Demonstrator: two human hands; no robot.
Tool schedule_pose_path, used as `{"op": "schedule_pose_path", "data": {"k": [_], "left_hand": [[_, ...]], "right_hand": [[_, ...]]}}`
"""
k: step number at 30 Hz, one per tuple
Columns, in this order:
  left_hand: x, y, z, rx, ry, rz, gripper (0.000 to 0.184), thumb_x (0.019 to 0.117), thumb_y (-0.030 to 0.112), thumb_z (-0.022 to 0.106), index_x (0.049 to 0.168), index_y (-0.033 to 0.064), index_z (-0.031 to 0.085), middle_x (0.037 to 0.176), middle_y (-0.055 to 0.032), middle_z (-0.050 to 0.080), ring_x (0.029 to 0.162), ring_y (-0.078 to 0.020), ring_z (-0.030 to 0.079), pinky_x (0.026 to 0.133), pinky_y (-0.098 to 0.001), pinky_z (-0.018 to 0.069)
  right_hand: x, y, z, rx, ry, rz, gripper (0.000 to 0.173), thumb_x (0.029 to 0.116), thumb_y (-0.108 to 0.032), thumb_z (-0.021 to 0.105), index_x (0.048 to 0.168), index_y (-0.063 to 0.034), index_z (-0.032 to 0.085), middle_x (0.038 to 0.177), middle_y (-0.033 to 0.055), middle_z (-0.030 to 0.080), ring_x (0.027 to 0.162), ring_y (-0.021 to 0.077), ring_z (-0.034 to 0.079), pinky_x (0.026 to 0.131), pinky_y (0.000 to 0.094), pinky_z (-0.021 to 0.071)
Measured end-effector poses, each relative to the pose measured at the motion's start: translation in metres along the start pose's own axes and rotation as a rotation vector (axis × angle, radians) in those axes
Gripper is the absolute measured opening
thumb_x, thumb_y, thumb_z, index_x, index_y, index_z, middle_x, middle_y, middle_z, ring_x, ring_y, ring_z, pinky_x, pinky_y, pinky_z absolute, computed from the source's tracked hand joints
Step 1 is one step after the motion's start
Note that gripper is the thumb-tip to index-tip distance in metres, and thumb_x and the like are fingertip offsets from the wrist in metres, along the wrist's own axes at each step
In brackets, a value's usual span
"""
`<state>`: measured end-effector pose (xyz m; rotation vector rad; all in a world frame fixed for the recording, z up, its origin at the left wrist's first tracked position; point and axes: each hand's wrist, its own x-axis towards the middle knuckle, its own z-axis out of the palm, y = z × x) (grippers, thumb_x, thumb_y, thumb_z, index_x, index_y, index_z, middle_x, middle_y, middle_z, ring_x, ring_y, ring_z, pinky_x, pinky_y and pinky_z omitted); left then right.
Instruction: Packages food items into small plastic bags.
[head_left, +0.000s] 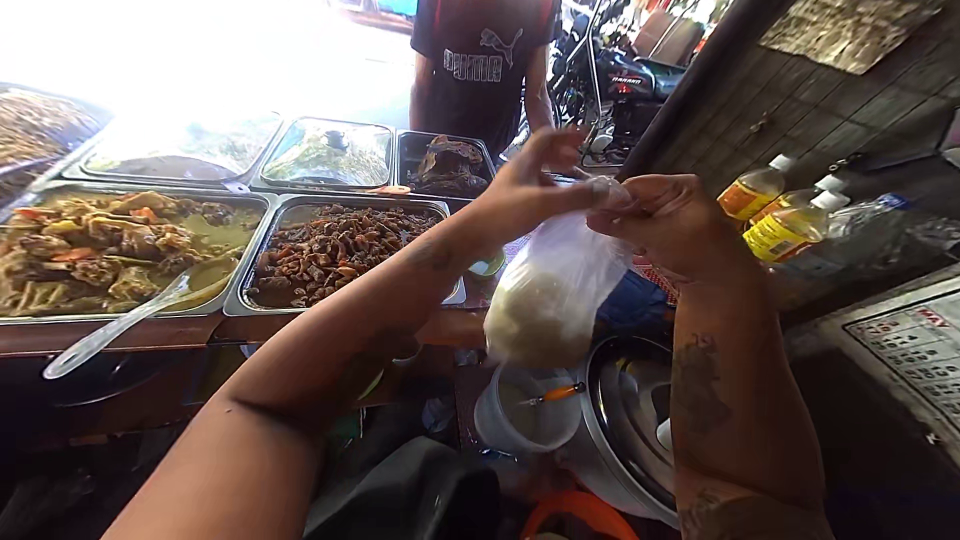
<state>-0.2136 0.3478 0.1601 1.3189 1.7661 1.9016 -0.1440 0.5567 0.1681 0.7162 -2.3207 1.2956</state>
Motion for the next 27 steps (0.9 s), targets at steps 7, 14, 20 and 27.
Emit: {"op": "schedule_pose_path", "data": {"k": [7, 14, 20, 27], "left_hand": [[-0.042, -0.046, 0.044, -0.464, -0.571, -0.289, 0.026, 0.0906, 0.012, 0.064, 0.116, 0.0109, 0.064, 0.092, 0.0034, 0.072, 0.082, -0.0057, 0.069, 0.076, -0.0255, 0.0597], [0.026, -0.01, 0.055, 0.358, -0.342, -0.39, 0.026, 0.0967, 0.022, 0.066, 0.104, -0.0023, 0.066, 0.091, -0.0105, 0.065, 0.081, -0.018, 0.061, 0.076, -0.0426, 0.0519], [0.087, 0.048, 0.075, 0.872, -0.26, 0.395, 0.013, 0.0927, 0.014, 0.069, 0.091, 0.0008, 0.071, 0.088, -0.0101, 0.068, 0.086, -0.0218, 0.064, 0.08, -0.0422, 0.0504], [0.064, 0.025, 0.051, 0.487, -0.173, 0.416, 0.007, 0.0881, -0.008, 0.068, 0.093, -0.0061, 0.072, 0.078, -0.0103, 0.068, 0.071, -0.0125, 0.061, 0.067, -0.0314, 0.0522]], "right_hand": [[-0.004, -0.027, 0.022, 0.204, -0.207, 0.116, 0.009, 0.0885, -0.001, 0.072, 0.087, -0.0096, 0.072, 0.078, -0.005, 0.071, 0.069, 0.0011, 0.065, 0.064, 0.0179, 0.0574], [-0.054, -0.003, -0.011, 0.218, 0.492, 0.434, 0.006, 0.0977, -0.008, 0.066, 0.101, -0.0115, 0.07, 0.083, -0.0051, 0.068, 0.062, 0.0016, 0.058, 0.056, 0.0189, 0.0519], [-0.074, -0.024, 0.039, 0.924, 0.968, -0.06, 0.02, 0.1101, -0.011, 0.04, 0.104, -0.0143, 0.059, 0.084, -0.0041, 0.068, 0.073, 0.0031, 0.068, 0.071, 0.0174, 0.0595], [-0.023, 0.089, 0.048, 1.487, 0.2, -0.239, 0.032, 0.1056, -0.027, 0.051, 0.095, -0.0077, 0.075, 0.087, -0.0019, 0.075, 0.075, 0.0015, 0.07, 0.069, 0.0123, 0.0568]]}}
